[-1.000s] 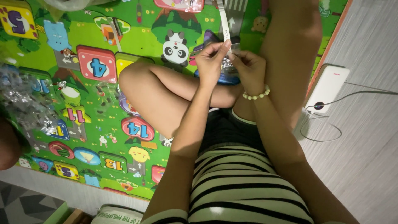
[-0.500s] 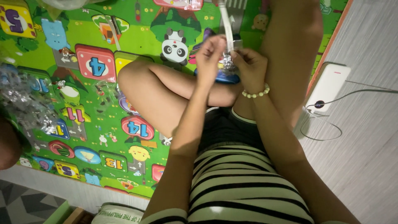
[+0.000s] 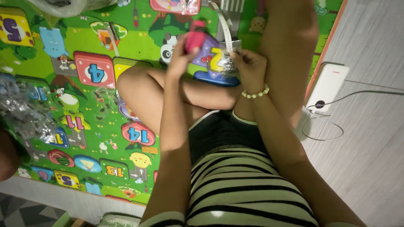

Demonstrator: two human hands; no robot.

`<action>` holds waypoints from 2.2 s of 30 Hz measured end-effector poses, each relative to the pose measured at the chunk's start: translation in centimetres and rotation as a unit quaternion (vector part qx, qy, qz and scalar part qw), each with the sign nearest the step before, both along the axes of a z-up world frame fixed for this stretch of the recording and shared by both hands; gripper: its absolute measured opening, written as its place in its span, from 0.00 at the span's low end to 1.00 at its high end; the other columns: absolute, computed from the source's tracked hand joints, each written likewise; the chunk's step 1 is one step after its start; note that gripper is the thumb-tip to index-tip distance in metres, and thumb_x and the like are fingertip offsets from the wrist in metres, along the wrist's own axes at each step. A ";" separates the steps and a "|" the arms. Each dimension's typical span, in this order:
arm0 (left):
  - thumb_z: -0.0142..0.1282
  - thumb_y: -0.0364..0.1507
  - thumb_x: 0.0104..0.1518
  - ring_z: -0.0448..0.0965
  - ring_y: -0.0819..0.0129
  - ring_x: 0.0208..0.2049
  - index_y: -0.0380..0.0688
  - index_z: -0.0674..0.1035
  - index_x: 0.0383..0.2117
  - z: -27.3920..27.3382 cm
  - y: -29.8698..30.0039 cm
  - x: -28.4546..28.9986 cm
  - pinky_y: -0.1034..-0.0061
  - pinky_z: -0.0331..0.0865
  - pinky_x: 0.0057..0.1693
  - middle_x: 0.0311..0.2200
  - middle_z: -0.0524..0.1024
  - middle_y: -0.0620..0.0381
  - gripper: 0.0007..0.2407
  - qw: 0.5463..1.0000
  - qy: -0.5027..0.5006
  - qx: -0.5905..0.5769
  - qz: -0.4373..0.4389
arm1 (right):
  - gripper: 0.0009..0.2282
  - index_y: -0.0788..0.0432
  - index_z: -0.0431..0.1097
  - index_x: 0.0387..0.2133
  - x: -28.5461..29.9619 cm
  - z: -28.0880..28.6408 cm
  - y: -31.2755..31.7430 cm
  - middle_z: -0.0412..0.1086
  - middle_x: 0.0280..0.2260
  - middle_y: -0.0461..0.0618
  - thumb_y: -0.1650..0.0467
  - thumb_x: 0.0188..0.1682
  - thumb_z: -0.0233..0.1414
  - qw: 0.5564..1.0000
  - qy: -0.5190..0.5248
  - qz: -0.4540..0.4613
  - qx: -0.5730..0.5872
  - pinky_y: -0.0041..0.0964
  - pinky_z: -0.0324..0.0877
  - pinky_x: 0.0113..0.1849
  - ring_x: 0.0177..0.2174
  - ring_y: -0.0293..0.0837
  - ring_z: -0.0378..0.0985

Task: Packaging small silver components into a plastic strip and using a stapler

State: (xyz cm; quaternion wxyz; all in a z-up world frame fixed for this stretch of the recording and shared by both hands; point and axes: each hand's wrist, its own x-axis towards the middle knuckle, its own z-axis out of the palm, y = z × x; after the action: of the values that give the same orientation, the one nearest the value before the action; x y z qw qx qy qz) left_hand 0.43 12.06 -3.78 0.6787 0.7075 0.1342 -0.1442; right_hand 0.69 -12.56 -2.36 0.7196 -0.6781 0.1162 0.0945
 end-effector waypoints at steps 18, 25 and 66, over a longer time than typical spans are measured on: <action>0.30 0.56 0.57 0.83 0.60 0.27 0.62 0.88 0.26 11.1 -7.1 2.2 0.67 0.68 0.34 0.19 0.82 0.60 0.28 0.918 0.065 0.389 0.040 | 0.07 0.61 0.80 0.38 -0.4 -0.1 0.3 0.79 0.34 0.47 0.71 0.49 0.63 0.997 -0.057 0.037 -0.037 0.27 0.73 0.37 0.34 0.32 0.75; 0.41 0.47 0.59 0.82 0.53 0.28 0.59 0.86 0.22 9.8 -8.5 2.6 0.61 0.67 0.33 0.26 0.84 0.62 0.19 0.911 0.010 0.411 0.031 | 0.05 0.60 0.80 0.37 -0.3 0.8 0.3 0.79 0.34 0.46 0.72 0.50 0.63 0.995 -0.073 0.054 -0.033 0.28 0.71 0.37 0.34 0.32 0.75; 0.65 0.33 0.57 0.80 0.55 0.45 0.37 0.78 0.48 -8.9 -2.2 10.2 0.67 0.84 0.47 0.43 0.80 0.46 0.16 0.790 -0.146 0.591 0.079 | 0.04 0.56 0.75 0.30 -0.3 -0.9 -0.5 0.74 0.30 0.39 0.73 0.51 0.62 0.998 -0.036 -0.018 -0.056 0.27 0.68 0.38 0.32 0.30 0.69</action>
State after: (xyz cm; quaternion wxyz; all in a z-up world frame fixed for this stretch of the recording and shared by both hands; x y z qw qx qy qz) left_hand 10.68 9.88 -12.66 0.1488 0.9701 0.1476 0.1222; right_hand 0.41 -13.10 -3.29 0.6858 -0.7180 0.1074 0.0507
